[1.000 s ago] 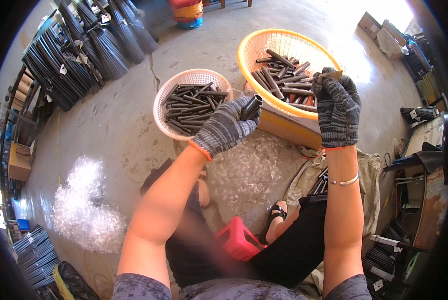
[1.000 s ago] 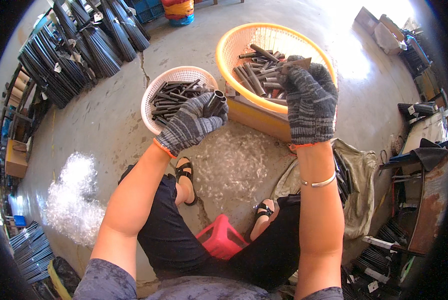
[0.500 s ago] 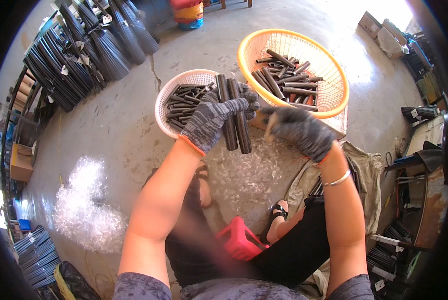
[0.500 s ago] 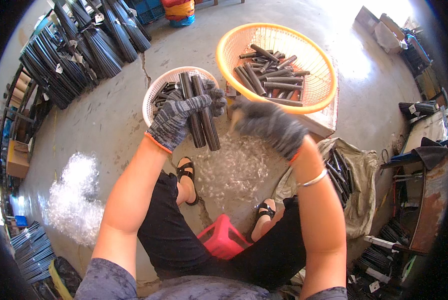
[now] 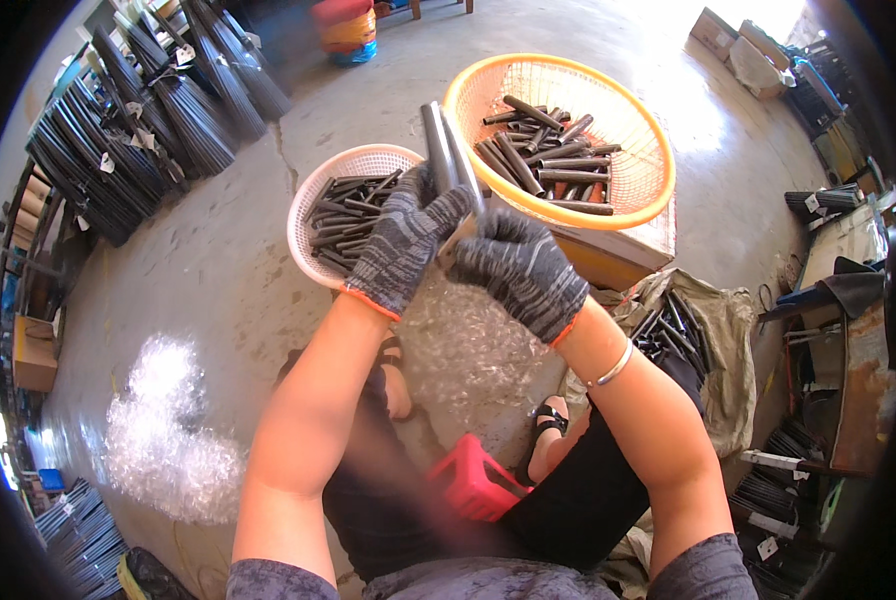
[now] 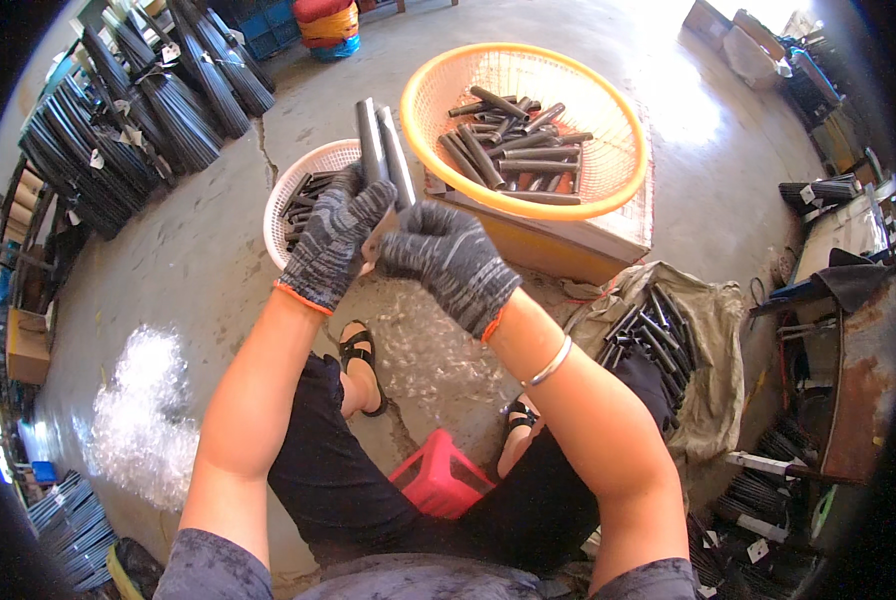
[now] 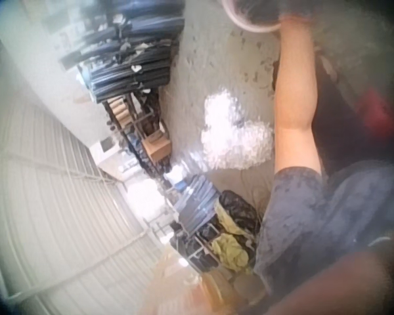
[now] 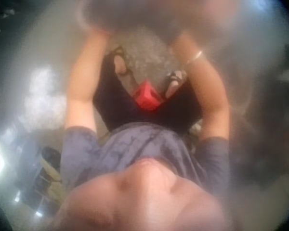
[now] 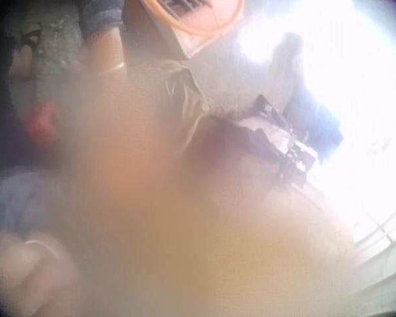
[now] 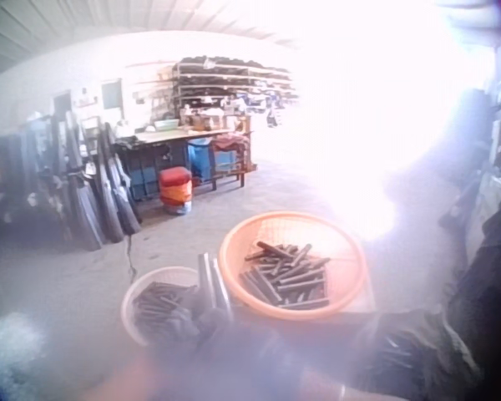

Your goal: The person picks up metal tubes from a plastic basket and a bag, looks at the open ends of the tubes, and places them into an orange basket.

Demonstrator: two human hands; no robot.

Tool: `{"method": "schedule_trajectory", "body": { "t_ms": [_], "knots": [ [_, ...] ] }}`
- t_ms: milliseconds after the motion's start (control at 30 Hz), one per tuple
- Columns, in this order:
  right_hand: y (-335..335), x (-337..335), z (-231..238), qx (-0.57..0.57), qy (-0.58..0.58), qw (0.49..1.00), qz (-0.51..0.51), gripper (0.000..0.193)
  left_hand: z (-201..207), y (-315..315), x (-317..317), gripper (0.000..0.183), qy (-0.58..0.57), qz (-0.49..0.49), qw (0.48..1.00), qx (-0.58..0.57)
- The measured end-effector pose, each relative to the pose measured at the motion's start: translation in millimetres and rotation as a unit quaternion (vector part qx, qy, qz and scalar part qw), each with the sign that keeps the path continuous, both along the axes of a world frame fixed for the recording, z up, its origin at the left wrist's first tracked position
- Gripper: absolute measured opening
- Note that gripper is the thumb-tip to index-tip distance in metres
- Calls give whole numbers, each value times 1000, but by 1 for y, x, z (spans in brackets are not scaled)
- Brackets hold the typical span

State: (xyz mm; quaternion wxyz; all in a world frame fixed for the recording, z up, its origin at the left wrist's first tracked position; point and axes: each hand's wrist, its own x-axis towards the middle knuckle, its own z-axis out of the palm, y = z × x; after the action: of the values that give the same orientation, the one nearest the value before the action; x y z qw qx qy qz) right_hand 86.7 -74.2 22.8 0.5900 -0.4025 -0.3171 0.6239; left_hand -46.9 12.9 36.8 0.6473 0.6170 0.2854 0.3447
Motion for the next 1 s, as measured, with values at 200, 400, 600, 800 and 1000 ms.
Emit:
{"method": "schedule_trajectory", "body": {
  "t_ms": [200,400,600,800,1000],
  "knots": [
    [7,52,0,81,58,985,-141,12,-10,17,-4,46,-203,124,952,-195],
    [2,109,-21,-4,17,959,-284,13,-4,20,-9,29,-71,140,978,-137],
    [42,172,-27,-89,-79,958,-263,8,4,18,-24,34,-77,111,983,-126],
    [79,196,-64,-195,-187,953,-140,12,7,17,-27,31,-87,99,986,-106],
    [91,152,-31,-195,-251,941,-114,10,0,23,-36,31,-85,101,986,-101]
  ]
}}
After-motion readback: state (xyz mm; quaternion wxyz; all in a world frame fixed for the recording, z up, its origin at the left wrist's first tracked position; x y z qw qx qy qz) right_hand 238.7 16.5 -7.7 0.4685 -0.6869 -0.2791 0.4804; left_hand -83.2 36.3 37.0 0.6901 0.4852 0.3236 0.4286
